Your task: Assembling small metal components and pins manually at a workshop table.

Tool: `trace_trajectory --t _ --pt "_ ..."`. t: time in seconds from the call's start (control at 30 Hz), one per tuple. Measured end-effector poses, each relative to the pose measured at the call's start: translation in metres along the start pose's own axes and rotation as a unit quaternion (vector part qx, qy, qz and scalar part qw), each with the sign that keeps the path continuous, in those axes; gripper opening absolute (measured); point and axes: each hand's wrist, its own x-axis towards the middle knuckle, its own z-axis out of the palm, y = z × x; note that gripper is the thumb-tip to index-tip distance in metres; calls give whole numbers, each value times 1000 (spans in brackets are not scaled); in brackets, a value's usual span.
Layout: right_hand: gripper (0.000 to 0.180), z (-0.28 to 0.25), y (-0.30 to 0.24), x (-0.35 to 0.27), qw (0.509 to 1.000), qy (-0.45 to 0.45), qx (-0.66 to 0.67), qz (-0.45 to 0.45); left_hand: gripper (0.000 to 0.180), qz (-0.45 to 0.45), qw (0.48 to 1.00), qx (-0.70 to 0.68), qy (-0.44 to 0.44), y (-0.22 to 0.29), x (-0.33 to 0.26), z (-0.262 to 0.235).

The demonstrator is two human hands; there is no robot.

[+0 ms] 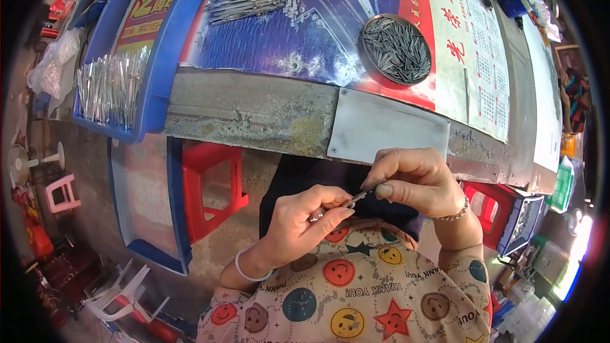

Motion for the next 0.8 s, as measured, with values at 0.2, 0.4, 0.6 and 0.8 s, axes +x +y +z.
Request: trace_trajectory --t 0.2,0.4,0.6,0.8 --pt "12 1 0 -6 1000 -20 17 11 15 -11 1000 9 -12 2 -3 2" --pt "11 3 2 -7 998 -15 52 30 15 24 1000 4 5 1 -2 4" --pt "13 3 0 -5 998 -19 53 27 14 16 1000 9 -9 3 -2 1" --pt "12 2 2 -1 998 -24 50 41 14 14 999 14 -27 2 -1 -2"
